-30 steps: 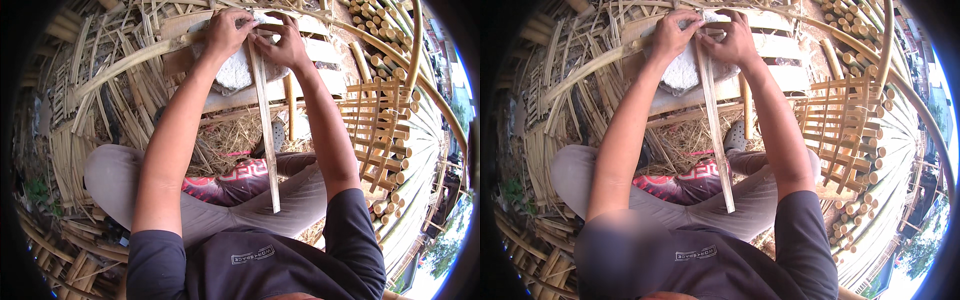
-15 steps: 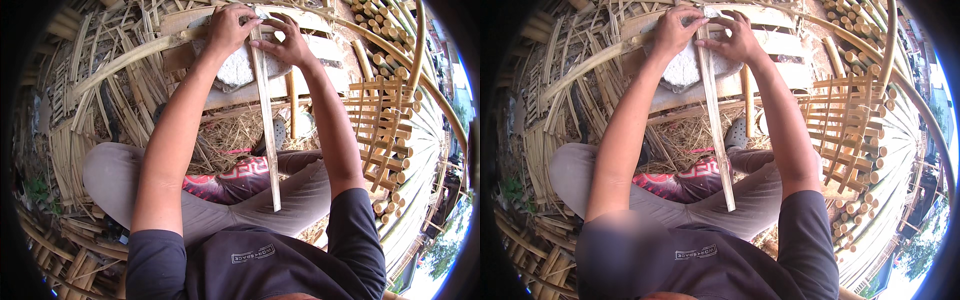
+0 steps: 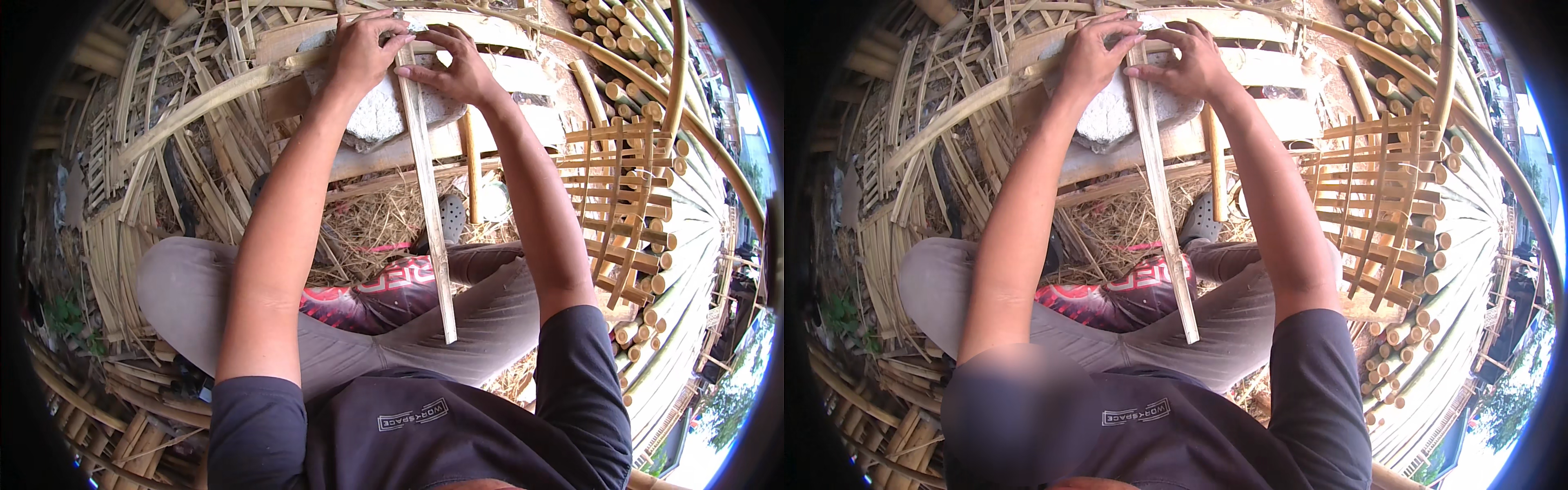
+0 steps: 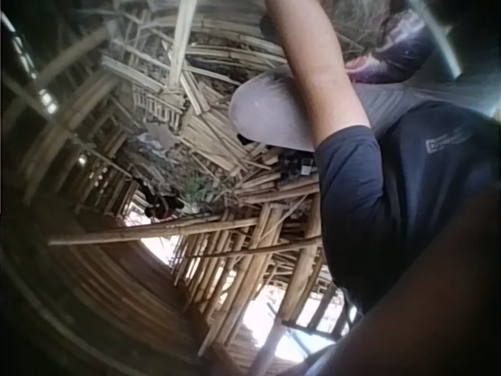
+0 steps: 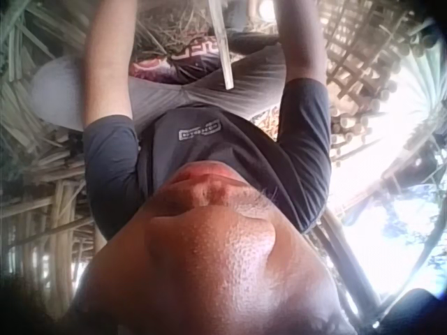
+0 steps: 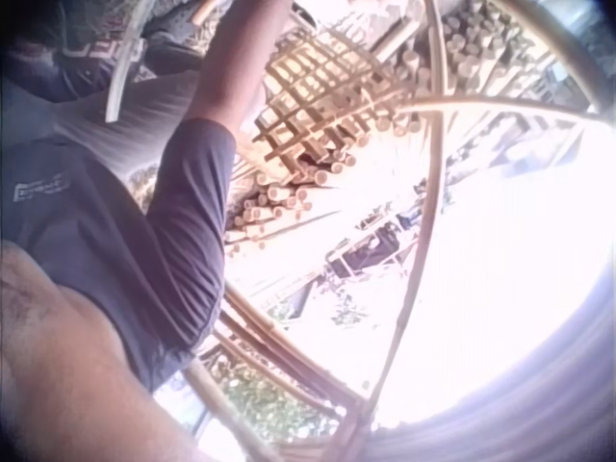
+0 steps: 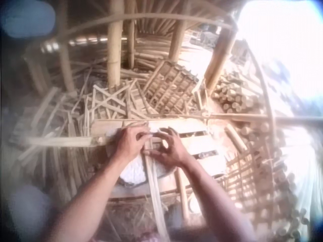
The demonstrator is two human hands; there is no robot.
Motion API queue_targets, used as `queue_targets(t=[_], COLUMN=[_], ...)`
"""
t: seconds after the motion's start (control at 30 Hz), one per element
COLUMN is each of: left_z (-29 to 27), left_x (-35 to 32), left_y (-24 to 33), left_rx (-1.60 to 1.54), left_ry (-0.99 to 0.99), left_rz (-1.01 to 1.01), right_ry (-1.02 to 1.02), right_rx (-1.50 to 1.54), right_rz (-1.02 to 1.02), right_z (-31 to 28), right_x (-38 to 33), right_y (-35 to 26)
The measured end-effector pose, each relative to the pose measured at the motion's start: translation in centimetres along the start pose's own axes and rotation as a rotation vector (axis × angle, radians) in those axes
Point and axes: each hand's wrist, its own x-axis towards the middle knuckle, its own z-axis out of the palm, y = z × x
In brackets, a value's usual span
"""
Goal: The person uses a large blade to shave and thin bamboo strips, then places a thinned strip onto a wooden frame and secures it using a hammer and a small nail.
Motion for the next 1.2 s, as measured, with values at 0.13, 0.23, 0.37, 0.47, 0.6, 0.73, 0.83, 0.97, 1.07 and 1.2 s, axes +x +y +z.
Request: queue_targets(t=[0.13, 0.23, 0.37, 0.47, 0.6, 0.73, 0.83, 0.97, 1.07, 1.2], left_z=[-0.1, -0.1, 0.0, -0.2, 0.0, 0.3, 0.2, 0.1, -0.3, 0.1], left_x=[-0.1, -0.1, -0.2, -0.4, -0.2, -0.2, -0.4, -0.4, -0.6, -0.3], left_y=[0.4, 0.1, 0.2, 0.1, 0.1, -0.3, -0.4, 0.1, 0.0, 0.7], left_rx=[0.067, 0.031, 0.008, 0.053, -0.005, -0.008, -0.004, 0.005, 0.023, 0.113], left_ry=[0.016, 0.024, 0.036, 0.037, 0.025, 0.039, 0.035, 0.042, 0.051, 0.039], left_rz=[0.012, 0.011, 0.016, 0.025, 0.007, 0.026, 0.012, 0.007, -0.001, -0.007], right_ry=[0.03, 0.026, 0.008, -0.017, -0.023, -0.034, -0.002, -0.069, -0.109, 0.072], right_rx=[0.093, 0.078, 0.096, 0.092, 0.105, 0.138, 0.097, 0.258, 0.488, 0.441], right_rz=[0.001, 0.005, 0.012, 0.012, 0.016, 0.054, 0.018, 0.082, 0.194, 0.282], right_z=[0.1, 0.3, 0.3, 0.3, 0.4, 0.7, 0.9, 0.2, -1.4, -1.6], right_x=[-0.1, 0.0, 0.0, 0.1, 0.0, -0.1, -0.4, -0.4, -0.1, -1.8], right_y=[0.0, 0.2, 0.5, 0.3, 0.9, 1.0, 0.6, 0.2, -2.0, 0.4])
